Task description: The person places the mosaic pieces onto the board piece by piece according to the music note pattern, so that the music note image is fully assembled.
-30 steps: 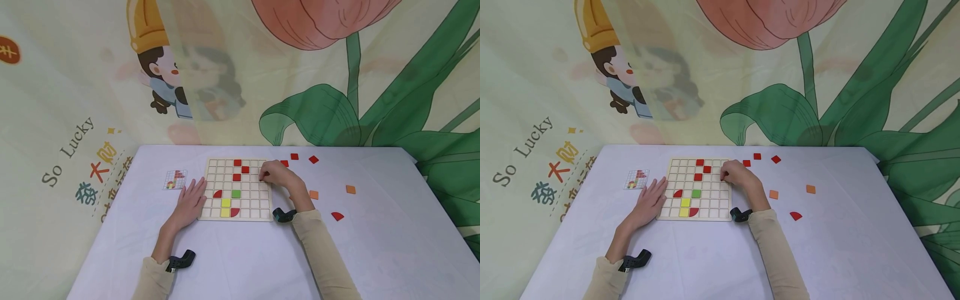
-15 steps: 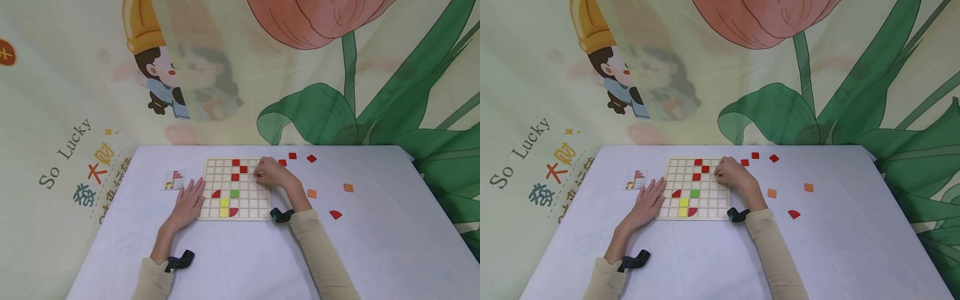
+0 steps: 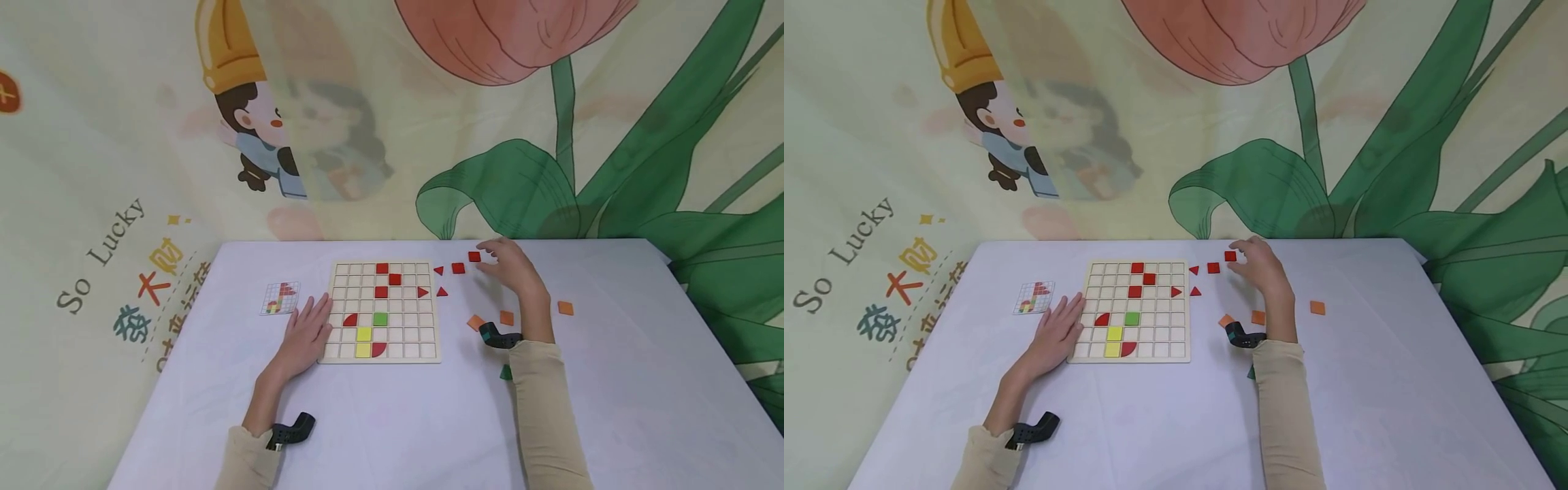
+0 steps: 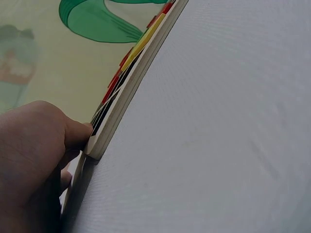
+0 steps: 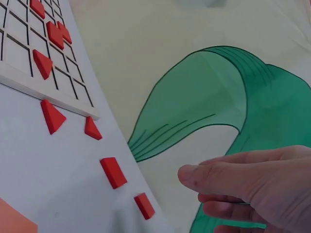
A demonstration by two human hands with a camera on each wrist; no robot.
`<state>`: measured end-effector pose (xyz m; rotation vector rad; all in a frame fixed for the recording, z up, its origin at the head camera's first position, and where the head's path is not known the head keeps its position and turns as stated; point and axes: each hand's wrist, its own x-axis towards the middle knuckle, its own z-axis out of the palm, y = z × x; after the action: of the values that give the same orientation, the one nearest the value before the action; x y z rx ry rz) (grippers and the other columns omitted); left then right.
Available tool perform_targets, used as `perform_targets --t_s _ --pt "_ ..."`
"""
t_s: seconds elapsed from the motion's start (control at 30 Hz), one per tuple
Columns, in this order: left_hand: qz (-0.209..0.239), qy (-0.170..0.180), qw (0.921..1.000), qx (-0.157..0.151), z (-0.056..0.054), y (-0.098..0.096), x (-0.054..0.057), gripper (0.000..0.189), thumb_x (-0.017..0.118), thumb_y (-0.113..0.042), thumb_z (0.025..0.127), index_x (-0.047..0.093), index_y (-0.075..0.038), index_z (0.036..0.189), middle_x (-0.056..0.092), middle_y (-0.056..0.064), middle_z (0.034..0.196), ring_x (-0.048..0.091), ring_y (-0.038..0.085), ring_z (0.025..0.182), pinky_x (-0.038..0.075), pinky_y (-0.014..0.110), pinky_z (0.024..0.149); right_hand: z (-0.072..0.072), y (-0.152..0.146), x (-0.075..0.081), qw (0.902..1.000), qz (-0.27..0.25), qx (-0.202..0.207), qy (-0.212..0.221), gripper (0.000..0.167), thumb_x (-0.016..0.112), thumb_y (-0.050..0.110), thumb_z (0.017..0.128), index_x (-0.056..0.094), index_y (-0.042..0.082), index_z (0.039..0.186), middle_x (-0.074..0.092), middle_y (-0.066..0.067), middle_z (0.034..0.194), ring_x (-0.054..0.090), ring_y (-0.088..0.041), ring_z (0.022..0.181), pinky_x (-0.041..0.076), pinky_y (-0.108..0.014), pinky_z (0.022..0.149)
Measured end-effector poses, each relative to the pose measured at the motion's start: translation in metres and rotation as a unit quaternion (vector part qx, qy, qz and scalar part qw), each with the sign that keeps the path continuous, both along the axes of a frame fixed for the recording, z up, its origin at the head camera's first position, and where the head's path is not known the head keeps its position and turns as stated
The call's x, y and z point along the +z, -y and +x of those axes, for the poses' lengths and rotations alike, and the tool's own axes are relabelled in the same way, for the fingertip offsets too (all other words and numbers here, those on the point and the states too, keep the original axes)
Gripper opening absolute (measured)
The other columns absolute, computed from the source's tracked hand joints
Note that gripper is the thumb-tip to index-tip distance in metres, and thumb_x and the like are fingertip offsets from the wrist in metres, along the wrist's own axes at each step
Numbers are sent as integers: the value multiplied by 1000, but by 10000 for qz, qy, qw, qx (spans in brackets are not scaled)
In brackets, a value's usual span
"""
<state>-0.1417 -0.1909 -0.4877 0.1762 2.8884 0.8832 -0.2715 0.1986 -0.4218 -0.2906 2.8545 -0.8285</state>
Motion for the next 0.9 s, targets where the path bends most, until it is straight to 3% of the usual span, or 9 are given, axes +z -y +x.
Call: perform_targets --t_s 0.33,0.6,0.8,0.9 --pt "49 -23 10000 -3 0 0 0 58 43 -24 102 24 -10 154 18 8 164 4 35 153 -3 59 121 -2 19 -9 9995 31 275 130 45 64 16 92 55 4 135 55 -20 130 51 -35 119 50 -51 99" --pt "86 -69 9999 -29 1 2 -3 58 42 -25 102 23 -11 155 19 7 164 4 35 153 -2 60 120 -6 44 -23 9987 -331 394 -2 45 66 15 91 57 4 133 55 -19 129 57 -33 111 53 -45 94" --pt "65 -15 10000 -3 1 3 -3 58 42 -25 102 23 -11 155 18 7 164 4 35 153 -3 59 120 -5 61 -37 9970 -11 686 366 43 62 14 92 57 8 135 53 -15 135 54 -29 116 50 -44 102" --pt "84 -27 10000 -13 1 3 -3 57 42 -25 102 23 -11 155 18 7 164 5 35 153 -3 59 120 -4 63 -38 9965 225 728 328 41 63 14 92 60 8 133 54 -14 138 52 -31 124 47 -46 105"
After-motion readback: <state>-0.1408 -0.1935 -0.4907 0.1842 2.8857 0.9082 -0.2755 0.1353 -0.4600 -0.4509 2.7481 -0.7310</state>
